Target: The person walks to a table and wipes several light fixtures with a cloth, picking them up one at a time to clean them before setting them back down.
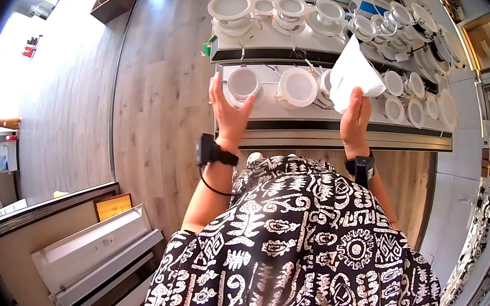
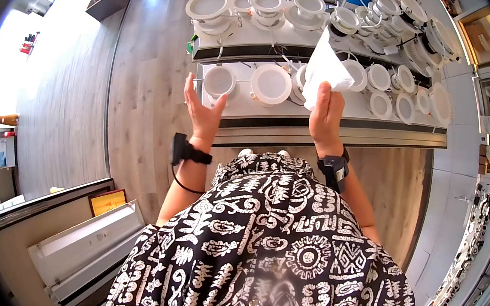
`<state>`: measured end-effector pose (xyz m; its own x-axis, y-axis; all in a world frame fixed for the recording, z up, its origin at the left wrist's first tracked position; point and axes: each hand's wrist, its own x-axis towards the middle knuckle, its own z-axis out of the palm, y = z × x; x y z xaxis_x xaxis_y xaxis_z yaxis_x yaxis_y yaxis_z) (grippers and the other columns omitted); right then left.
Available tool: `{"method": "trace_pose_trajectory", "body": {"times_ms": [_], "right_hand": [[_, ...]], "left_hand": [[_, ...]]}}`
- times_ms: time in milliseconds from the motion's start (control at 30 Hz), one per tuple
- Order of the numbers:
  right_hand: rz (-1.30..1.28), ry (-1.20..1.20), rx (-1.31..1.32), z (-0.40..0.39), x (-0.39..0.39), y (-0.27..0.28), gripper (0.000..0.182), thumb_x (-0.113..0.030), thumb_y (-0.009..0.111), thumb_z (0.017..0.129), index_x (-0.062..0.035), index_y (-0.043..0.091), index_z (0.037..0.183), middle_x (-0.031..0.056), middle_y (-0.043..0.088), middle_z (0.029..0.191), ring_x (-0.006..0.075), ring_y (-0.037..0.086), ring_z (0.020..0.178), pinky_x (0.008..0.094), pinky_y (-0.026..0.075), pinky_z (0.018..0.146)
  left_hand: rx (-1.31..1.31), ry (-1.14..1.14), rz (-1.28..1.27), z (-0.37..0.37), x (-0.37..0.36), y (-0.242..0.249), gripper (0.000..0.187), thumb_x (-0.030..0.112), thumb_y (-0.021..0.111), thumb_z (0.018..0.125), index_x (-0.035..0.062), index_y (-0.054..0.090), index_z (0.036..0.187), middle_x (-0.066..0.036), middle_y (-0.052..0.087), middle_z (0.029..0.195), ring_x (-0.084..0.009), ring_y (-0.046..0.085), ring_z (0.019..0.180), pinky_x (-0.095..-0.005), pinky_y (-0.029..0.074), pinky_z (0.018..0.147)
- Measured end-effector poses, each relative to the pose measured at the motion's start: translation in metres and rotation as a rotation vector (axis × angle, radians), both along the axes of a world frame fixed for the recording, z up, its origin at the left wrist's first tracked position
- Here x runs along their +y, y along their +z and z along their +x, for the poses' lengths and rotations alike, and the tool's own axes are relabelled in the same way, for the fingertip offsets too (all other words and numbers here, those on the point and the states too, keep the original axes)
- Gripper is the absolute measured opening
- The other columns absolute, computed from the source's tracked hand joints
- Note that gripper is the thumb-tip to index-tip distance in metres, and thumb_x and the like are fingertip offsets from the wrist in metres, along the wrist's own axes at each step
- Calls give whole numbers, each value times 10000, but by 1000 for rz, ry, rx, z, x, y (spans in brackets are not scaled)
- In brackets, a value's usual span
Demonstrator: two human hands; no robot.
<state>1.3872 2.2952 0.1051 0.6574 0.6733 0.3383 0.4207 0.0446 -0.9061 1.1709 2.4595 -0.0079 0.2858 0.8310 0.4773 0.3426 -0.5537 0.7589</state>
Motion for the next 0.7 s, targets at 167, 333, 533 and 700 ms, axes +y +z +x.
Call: {"method": "trace_pose_trajectory", "body": {"times_ms": [167,333,533,700], "right_hand": [[55,28,-27,-16,16,2,384,-293,379,1056,31,555,947,56,561,807,148,470,704,314,378,609],[22,195,-93,-31,23,13,374,-224,397,1039,58,535,1241,181,638,1079,277,599,942,362,458,828],[52,439,-480,-50,51,33,494,-95,485,947,-6,437,1431,156,428,1493,332,410,1372,414,283,1153],[-18,553,-727,-66,75,26,536,-94,576,869,-2,482,1388,176,460,1457,338,437,1350,451,302,1158]], "left_hand": [[269,1,-130,1,22,-19,1174,333,905,591,2,241,1501,-214,397,1452,-406,327,1372,-487,256,1145],[222,-4,-165,9,22,-21,1145,346,895,600,23,266,1501,-187,462,1416,-354,417,1322,-447,285,1137],[154,-25,-118,15,27,-25,1019,270,875,628,24,348,1464,-173,527,1344,-324,481,1268,-419,388,1069],[100,-20,-152,13,26,-17,994,215,872,592,47,386,1442,-177,524,1329,-348,491,1245,-424,410,1048]]}}
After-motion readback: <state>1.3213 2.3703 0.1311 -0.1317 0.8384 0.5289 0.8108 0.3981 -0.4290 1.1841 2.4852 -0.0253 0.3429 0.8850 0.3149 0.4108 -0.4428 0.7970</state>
